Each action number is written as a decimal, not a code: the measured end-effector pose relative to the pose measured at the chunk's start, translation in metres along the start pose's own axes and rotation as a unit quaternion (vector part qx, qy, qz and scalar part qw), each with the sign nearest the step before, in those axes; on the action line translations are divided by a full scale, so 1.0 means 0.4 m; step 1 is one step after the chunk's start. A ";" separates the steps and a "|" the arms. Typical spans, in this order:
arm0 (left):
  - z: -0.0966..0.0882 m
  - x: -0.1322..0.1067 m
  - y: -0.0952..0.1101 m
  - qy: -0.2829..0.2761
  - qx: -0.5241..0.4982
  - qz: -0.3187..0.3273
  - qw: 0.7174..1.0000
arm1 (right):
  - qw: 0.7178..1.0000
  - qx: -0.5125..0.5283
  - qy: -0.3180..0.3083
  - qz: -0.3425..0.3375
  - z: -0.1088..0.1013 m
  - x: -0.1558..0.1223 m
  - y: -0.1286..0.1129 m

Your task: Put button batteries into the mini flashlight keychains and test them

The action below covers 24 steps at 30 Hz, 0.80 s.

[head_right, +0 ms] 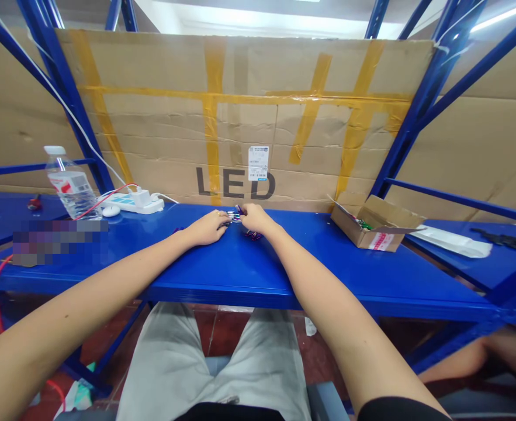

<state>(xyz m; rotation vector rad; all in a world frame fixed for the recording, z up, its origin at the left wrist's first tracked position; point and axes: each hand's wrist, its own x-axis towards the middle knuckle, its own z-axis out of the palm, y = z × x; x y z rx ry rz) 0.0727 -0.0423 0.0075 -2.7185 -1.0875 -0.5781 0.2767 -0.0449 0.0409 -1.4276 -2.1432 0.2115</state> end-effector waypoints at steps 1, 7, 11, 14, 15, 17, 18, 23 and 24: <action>0.001 0.000 0.002 -0.008 0.003 0.001 1.000 | 1.000 -0.021 -0.011 -0.001 0.002 -0.001 -0.003; 0.004 0.002 0.000 -0.028 0.006 -0.022 0.999 | 0.998 -0.021 -0.054 -0.022 0.006 -0.017 -0.023; 0.011 0.008 -0.008 -0.040 0.002 -0.032 0.999 | 0.997 0.006 -0.069 -0.017 0.005 -0.026 -0.030; 0.010 0.015 -0.008 -0.040 -0.002 -0.036 0.999 | 0.997 0.008 -0.072 -0.017 0.003 -0.029 -0.033; 0.007 0.017 -0.008 -0.040 -0.006 -0.032 0.999 | 0.997 0.006 -0.072 -0.016 0.001 -0.029 -0.034; -0.005 0.016 -0.009 -0.048 -0.019 -0.018 0.999 | 0.997 -0.003 -0.073 -0.014 -0.001 -0.028 -0.033; -0.012 0.013 -0.011 -0.054 -0.031 -0.011 0.998 | 0.997 -0.009 -0.074 -0.013 -0.003 -0.028 -0.033; -0.042 -0.016 -0.036 -0.059 -0.113 -0.006 0.992 | 0.996 -0.033 -0.083 -0.013 -0.009 -0.030 -0.038; -0.044 -0.019 -0.042 -0.052 -0.125 -0.010 0.991 | 0.996 -0.034 -0.085 -0.012 -0.010 -0.031 -0.039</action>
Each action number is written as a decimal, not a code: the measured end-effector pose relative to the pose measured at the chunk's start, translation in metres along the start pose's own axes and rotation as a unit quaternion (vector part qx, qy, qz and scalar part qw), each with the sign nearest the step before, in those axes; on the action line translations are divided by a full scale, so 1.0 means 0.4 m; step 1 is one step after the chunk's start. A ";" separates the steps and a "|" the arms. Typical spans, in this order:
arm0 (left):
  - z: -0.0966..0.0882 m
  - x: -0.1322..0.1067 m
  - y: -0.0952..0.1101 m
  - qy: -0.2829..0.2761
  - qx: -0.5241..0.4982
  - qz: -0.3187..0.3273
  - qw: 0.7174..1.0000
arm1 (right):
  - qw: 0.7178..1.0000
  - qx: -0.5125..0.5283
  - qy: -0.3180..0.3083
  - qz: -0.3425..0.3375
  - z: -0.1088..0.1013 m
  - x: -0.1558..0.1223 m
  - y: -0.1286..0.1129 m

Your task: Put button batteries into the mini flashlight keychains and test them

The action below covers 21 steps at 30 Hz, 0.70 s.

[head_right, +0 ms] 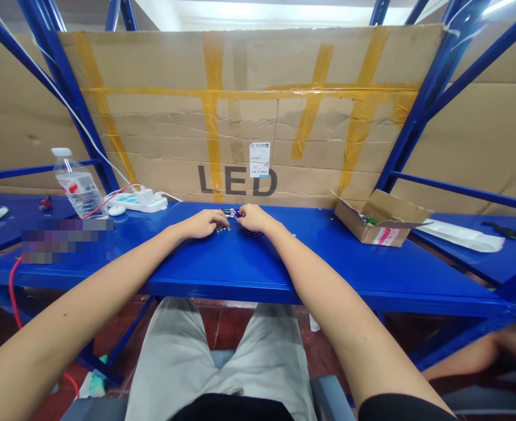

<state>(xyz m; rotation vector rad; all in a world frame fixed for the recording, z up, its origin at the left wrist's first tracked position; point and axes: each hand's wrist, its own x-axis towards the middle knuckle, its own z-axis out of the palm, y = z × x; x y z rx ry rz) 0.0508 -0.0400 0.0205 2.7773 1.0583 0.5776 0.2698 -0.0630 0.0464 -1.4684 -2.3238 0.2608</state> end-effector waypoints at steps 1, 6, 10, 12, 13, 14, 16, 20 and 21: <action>-0.003 -0.002 -0.005 0.010 -0.009 -0.006 1.000 | 1.000 -0.001 -0.001 0.001 -0.001 0.000 -0.001; -0.012 -0.001 -0.020 0.012 0.003 -0.069 0.998 | 1.000 -0.008 0.011 0.001 -0.001 0.006 0.006; -0.028 -0.009 -0.030 -0.046 0.010 -0.089 0.995 | 0.999 0.038 0.029 0.004 0.001 0.011 0.009; -0.038 -0.014 -0.036 -0.059 0.001 -0.093 0.994 | 0.997 0.067 0.028 0.007 0.003 0.011 0.007; -0.042 -0.016 -0.039 -0.065 -0.001 -0.093 0.994 | 0.997 0.077 0.025 0.008 0.004 0.011 0.006; -0.046 -0.017 -0.041 -0.069 -0.004 -0.094 0.993 | 0.996 0.084 0.023 0.006 0.005 0.011 0.004; -0.052 -0.019 -0.043 -0.069 -0.008 -0.100 0.993 | 0.996 0.091 0.016 -0.002 0.009 0.010 0.003; -0.053 -0.020 -0.042 -0.060 -0.019 -0.109 0.992 | 0.996 0.088 0.002 -0.011 0.013 0.008 0.002; -0.051 -0.020 -0.041 -0.060 -0.021 -0.112 0.992 | 0.996 0.086 0.000 -0.008 0.014 0.008 0.002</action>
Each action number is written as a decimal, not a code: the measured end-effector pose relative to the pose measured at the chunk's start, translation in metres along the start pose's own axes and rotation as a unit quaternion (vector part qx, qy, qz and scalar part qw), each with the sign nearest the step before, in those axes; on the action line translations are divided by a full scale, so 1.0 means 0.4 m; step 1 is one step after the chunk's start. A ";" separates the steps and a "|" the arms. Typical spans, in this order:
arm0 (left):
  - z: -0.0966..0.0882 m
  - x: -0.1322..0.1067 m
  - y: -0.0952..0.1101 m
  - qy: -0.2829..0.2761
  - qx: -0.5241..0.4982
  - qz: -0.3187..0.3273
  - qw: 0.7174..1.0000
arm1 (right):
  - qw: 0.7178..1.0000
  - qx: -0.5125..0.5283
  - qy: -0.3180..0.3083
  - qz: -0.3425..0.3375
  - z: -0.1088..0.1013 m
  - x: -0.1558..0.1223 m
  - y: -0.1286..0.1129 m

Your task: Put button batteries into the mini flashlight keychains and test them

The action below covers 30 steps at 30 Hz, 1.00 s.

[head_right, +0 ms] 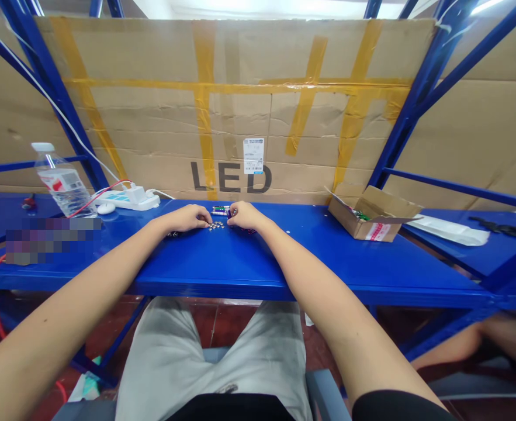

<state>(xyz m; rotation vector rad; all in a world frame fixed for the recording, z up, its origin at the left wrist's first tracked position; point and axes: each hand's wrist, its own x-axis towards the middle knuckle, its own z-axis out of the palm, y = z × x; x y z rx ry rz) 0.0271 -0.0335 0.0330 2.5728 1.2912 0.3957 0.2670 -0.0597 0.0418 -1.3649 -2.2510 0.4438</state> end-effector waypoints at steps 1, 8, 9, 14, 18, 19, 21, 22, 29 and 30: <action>0.002 0.000 0.000 0.001 -0.004 -0.002 1.000 | 1.000 -0.002 -0.002 0.003 0.000 -0.001 0.000; 0.000 0.002 0.003 -0.007 -0.009 0.015 1.000 | 1.000 0.000 -0.009 0.006 0.001 -0.002 -0.005; -0.001 0.002 0.004 -0.013 -0.002 0.013 1.000 | 1.000 0.005 -0.010 0.003 0.001 -0.003 -0.006; -0.005 -0.003 0.007 -0.013 0.020 -0.018 1.000 | 0.999 0.037 -0.027 0.001 -0.001 -0.009 -0.014; -0.008 -0.005 0.007 -0.014 0.014 -0.016 1.000 | 0.997 0.051 -0.049 -0.010 -0.005 -0.015 -0.019; -0.010 -0.004 0.007 -0.015 0.015 -0.011 1.000 | 0.997 0.053 -0.053 -0.013 -0.006 -0.016 -0.020; -0.013 -0.003 0.008 -0.015 0.017 -0.003 1.000 | 0.997 0.056 -0.060 -0.017 -0.007 -0.018 -0.023; -0.015 -0.002 0.009 -0.014 0.018 -0.001 1.000 | 0.996 0.056 -0.062 -0.019 -0.007 -0.018 -0.024; -0.026 -0.006 0.023 -0.027 0.021 -0.005 0.999 | 0.996 0.048 -0.067 -0.022 -0.005 -0.017 -0.020; -0.029 -0.007 0.021 -0.028 0.009 -0.004 1.000 | 0.996 0.050 -0.069 -0.023 -0.004 -0.016 -0.018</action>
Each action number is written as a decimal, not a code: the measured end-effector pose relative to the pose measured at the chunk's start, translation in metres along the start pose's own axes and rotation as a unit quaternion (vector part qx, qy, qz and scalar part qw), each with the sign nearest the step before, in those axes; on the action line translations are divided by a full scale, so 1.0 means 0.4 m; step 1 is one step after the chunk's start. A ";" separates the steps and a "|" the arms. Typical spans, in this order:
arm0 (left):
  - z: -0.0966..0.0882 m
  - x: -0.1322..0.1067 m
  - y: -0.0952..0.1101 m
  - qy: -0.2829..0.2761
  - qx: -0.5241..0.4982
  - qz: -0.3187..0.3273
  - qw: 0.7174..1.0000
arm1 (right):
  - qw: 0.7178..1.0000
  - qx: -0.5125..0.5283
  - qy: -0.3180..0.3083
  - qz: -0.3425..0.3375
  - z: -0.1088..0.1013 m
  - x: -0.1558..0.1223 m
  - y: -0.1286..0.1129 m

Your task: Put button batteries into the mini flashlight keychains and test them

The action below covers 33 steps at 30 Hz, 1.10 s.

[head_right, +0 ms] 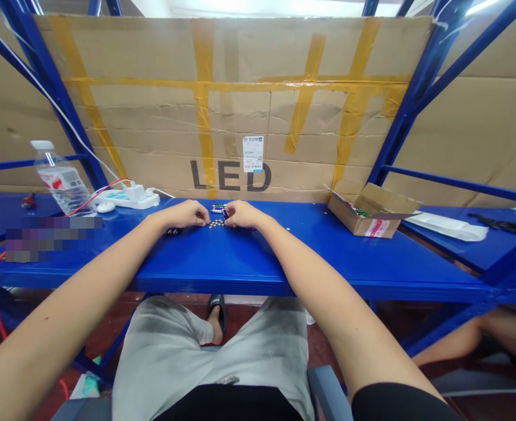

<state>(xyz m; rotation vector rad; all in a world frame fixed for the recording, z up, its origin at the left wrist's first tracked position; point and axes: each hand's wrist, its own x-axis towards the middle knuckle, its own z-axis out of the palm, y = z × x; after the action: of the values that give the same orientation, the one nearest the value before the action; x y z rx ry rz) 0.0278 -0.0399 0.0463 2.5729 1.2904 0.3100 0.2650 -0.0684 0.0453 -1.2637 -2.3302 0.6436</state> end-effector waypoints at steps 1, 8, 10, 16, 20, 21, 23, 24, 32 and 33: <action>-0.003 -0.002 -0.004 0.001 -0.018 0.002 1.000 | 1.000 0.002 -0.001 -0.002 0.000 0.001 0.002; -0.012 -0.012 -0.036 0.040 -0.052 -0.024 0.998 | 1.000 0.002 -0.004 -0.022 -0.002 0.006 0.008; -0.010 -0.014 -0.033 0.020 -0.027 -0.033 0.999 | 1.000 0.008 -0.011 -0.024 -0.003 0.007 0.008; -0.011 -0.021 0.008 0.010 0.005 -0.018 1.000 | 0.999 0.023 -0.036 -0.030 0.001 0.017 0.020; -0.003 -0.022 0.049 0.158 -0.028 0.040 0.986 | 0.998 0.040 -0.033 -0.024 0.002 0.022 0.031; 0.002 -0.022 0.060 0.186 -0.031 0.062 0.980 | 0.998 0.042 -0.029 -0.022 0.002 0.022 0.033; 0.012 -0.020 0.082 0.209 -0.029 0.108 0.972 | 0.999 0.044 -0.019 -0.021 -0.001 0.022 0.038; 0.017 -0.019 0.092 0.210 -0.024 0.126 0.969 | 0.999 0.042 -0.014 -0.023 -0.002 0.023 0.041; 0.051 0.002 0.106 0.236 0.111 0.217 0.941 | 0.992 -0.013 0.075 -0.103 -0.010 0.029 0.049; 0.055 0.006 0.101 0.246 0.126 0.223 0.935 | 0.990 -0.015 0.085 -0.111 -0.010 0.029 0.048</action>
<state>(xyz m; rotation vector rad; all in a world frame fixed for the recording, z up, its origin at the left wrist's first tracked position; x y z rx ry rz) 0.0661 -0.0640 0.0384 3.1293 0.8923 0.9877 0.2742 -0.0484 0.0391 -1.0080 -2.3025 0.4115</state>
